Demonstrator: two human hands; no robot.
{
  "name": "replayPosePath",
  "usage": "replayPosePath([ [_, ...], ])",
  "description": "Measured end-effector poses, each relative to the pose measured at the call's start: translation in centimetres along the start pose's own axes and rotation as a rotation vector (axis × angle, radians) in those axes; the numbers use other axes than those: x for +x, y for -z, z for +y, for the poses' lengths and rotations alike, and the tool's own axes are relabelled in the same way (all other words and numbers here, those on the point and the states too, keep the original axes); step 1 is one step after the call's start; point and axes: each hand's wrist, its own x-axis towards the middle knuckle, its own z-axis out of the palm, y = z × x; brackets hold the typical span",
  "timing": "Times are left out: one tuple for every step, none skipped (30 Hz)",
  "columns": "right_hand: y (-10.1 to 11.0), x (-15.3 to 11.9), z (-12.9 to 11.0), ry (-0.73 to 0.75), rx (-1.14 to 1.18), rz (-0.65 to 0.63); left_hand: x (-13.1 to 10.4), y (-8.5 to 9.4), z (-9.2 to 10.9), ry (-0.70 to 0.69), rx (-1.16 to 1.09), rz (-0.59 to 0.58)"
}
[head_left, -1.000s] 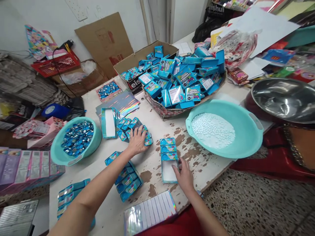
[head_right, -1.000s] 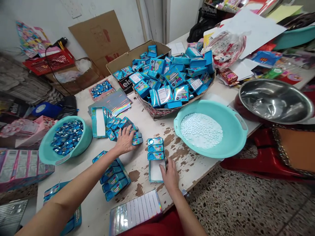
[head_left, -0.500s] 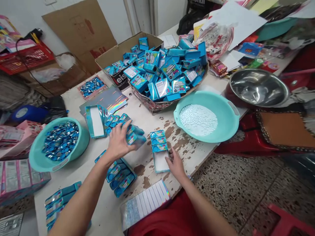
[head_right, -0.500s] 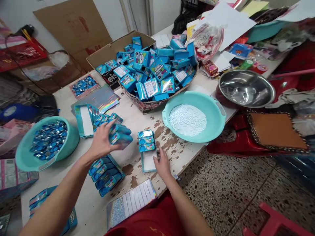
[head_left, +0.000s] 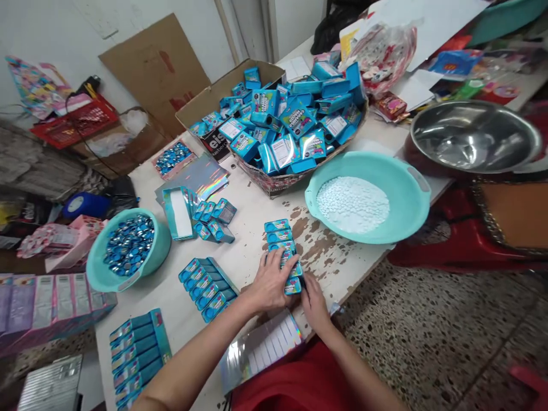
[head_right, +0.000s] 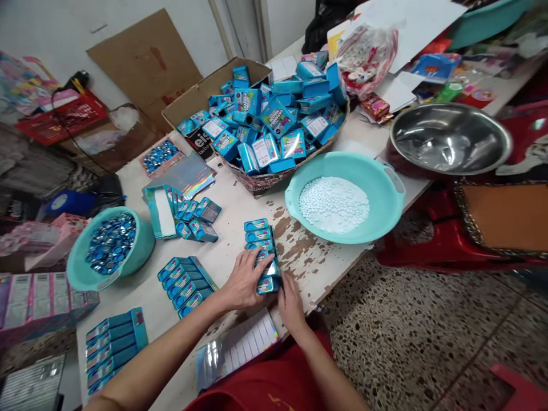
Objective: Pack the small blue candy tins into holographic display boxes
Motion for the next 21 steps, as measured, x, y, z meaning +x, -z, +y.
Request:
replayPosePath([
  [0.0, 0.0, -0.1, -0.002, -0.008, -0.001, -0.1, 0.1, 0.2, -0.001, 0.011, 0.000],
  [0.0, 0.0, -0.3, -0.002, -0.014, -0.007, -0.2, 0.2, 0.4, -0.001, 0.025, -0.007],
  [0.1, 0.1, -0.4, -0.003, -0.020, -0.012, -0.3, 0.3, 0.5, 0.001, 0.044, -0.020],
  [0.1, 0.1, -0.5, -0.002, -0.026, -0.017, -0.4, 0.4, 0.6, 0.006, 0.065, -0.038],
  [0.2, 0.1, -0.7, -0.001, -0.034, -0.019, -0.5, 0.5, 0.6, 0.014, 0.088, -0.056],
  [0.2, 0.2, -0.8, -0.001, -0.044, -0.018, -0.5, 0.6, 0.7, 0.023, 0.109, -0.070],
  [0.2, 0.2, -0.9, -0.001, -0.055, -0.015, -0.4, 0.6, 0.7, 0.031, 0.126, -0.078],
  [0.2, 0.3, -1.1, 0.001, -0.064, -0.013, -0.2, 0.6, 0.8, 0.038, 0.138, -0.081],
  [0.3, 0.4, -1.2, 0.007, -0.069, -0.014, 0.1, 0.5, 1.0, 0.043, 0.143, -0.080],
  [0.4, 0.4, -1.2, 0.013, -0.070, -0.017, 0.3, 0.3, 1.1, 0.048, 0.147, -0.074],
  [0.5, 0.5, -1.3, 0.017, -0.065, -0.022, 0.6, 0.0, 1.3, 0.049, 0.150, -0.068],
  [0.6, 0.5, -1.3, 0.020, -0.057, -0.028, 0.9, -0.3, 1.5, 0.044, 0.155, -0.063],
  [0.7, 0.6, -1.2, 0.022, -0.047, -0.037, 1.0, -0.7, 1.6, 0.034, 0.161, -0.061],
  [0.8, 0.6, -1.2, 0.024, -0.038, -0.048, 1.0, -1.2, 1.7, 0.020, 0.169, -0.059],
  [0.9, 0.5, -1.1, 0.022, -0.031, -0.061, 0.9, -1.7, 1.7, 0.009, 0.179, -0.054],
  [1.0, 0.5, -1.0, 0.016, -0.024, -0.075, 0.7, -2.2, 1.6, 0.006, 0.188, -0.046],
  [1.1, 0.4, -0.9, 0.008, -0.014, -0.093, 0.3, -2.6, 1.5, 0.014, 0.195, -0.036],
  [1.3, 0.3, -0.9, -0.005, 0.004, -0.110, 0.0, -2.9, 1.3, 0.027, 0.197, -0.024],
  [1.6, 0.3, -0.9, -0.026, 0.033, -0.123, -0.4, -3.1, 1.1, 0.033, 0.186, -0.018],
  [1.9, 0.4, -1.1, -0.056, 0.071, -0.121, -0.7, -3.1, 0.8, 0.029, 0.155, -0.019],
  [2.2, 0.7, -1.3, -0.092, 0.114, -0.102, -0.9, -3.0, 0.5, 0.026, 0.103, -0.016],
])
